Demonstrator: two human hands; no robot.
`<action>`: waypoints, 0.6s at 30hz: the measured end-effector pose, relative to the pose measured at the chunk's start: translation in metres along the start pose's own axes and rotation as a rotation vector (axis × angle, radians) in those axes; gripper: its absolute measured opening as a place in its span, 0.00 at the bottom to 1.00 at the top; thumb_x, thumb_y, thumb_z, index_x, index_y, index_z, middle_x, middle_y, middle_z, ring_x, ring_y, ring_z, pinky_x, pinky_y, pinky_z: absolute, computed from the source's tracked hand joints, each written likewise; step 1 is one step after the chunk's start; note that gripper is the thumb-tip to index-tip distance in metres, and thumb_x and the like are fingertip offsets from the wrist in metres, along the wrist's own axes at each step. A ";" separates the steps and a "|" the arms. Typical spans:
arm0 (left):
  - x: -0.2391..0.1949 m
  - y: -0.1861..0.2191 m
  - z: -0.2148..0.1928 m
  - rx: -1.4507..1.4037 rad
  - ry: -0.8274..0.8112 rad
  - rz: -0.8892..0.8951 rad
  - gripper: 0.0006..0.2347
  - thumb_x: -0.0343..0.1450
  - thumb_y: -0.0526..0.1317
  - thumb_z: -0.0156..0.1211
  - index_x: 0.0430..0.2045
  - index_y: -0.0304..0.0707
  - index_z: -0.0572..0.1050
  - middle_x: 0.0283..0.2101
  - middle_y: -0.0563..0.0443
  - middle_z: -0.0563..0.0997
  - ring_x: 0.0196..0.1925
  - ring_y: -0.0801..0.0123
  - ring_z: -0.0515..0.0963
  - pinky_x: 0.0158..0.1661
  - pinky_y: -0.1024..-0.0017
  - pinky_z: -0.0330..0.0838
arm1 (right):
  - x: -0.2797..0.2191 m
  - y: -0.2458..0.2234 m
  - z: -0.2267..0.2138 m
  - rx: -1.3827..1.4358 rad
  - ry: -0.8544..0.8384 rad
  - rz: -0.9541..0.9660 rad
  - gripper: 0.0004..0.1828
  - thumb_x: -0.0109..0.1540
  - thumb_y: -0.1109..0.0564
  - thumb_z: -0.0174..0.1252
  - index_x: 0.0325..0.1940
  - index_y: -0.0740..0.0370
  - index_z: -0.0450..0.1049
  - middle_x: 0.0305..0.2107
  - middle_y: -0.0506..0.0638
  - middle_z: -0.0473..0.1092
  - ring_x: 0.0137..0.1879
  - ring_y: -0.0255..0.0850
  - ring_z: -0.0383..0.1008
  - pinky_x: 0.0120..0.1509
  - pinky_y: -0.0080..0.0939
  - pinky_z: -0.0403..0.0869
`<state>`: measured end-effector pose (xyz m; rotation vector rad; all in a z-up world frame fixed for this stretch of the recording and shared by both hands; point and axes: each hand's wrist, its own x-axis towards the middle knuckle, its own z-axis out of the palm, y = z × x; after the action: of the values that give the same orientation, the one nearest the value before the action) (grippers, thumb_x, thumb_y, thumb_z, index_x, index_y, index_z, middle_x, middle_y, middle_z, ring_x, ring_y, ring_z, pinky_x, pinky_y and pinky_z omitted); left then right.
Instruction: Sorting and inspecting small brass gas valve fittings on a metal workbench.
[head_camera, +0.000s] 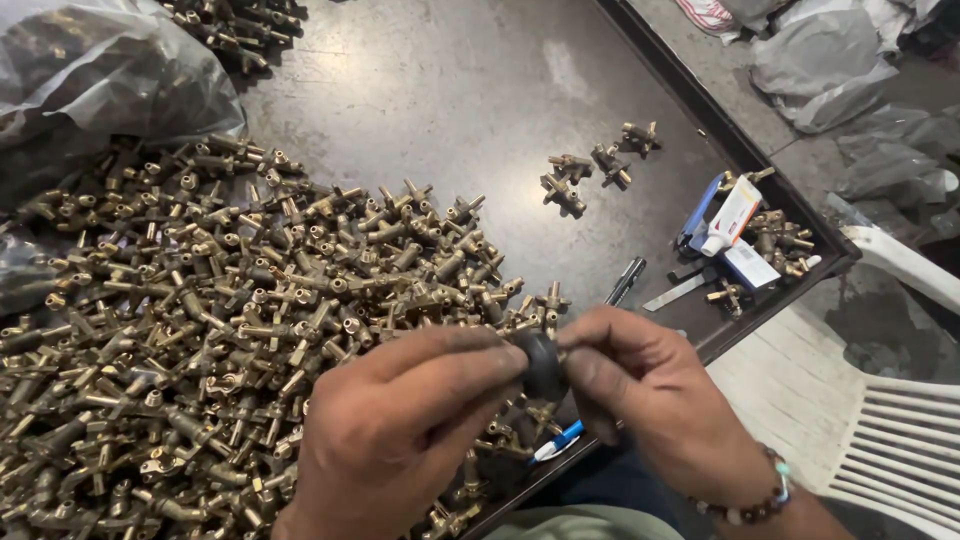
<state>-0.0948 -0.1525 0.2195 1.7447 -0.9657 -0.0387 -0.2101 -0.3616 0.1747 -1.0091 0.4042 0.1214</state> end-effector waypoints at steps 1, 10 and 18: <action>0.000 0.000 -0.002 0.014 -0.028 0.027 0.09 0.66 0.32 0.72 0.39 0.39 0.82 0.40 0.47 0.85 0.40 0.68 0.89 0.38 0.76 0.84 | -0.001 0.000 0.002 -0.130 -0.003 -0.073 0.12 0.67 0.53 0.56 0.47 0.64 0.77 0.25 0.46 0.71 0.24 0.29 0.64 0.25 0.28 0.64; -0.012 -0.013 -0.003 -0.367 -0.050 -0.438 0.08 0.65 0.30 0.69 0.36 0.31 0.83 0.35 0.41 0.87 0.36 0.66 0.87 0.38 0.73 0.82 | 0.004 -0.010 0.020 -0.839 -0.028 -0.523 0.10 0.68 0.52 0.57 0.44 0.61 0.76 0.26 0.42 0.73 0.29 0.28 0.71 0.31 0.27 0.69; -0.016 0.002 -0.021 0.261 -0.038 0.247 0.11 0.60 0.30 0.67 0.36 0.33 0.82 0.39 0.39 0.83 0.41 0.59 0.87 0.40 0.67 0.83 | 0.024 -0.009 0.017 -0.274 -0.027 0.158 0.21 0.68 0.44 0.51 0.32 0.63 0.74 0.19 0.44 0.69 0.21 0.31 0.63 0.22 0.32 0.62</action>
<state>-0.0966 -0.1265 0.2235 1.8515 -1.2531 0.2229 -0.1804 -0.3542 0.1806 -1.2427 0.4506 0.3393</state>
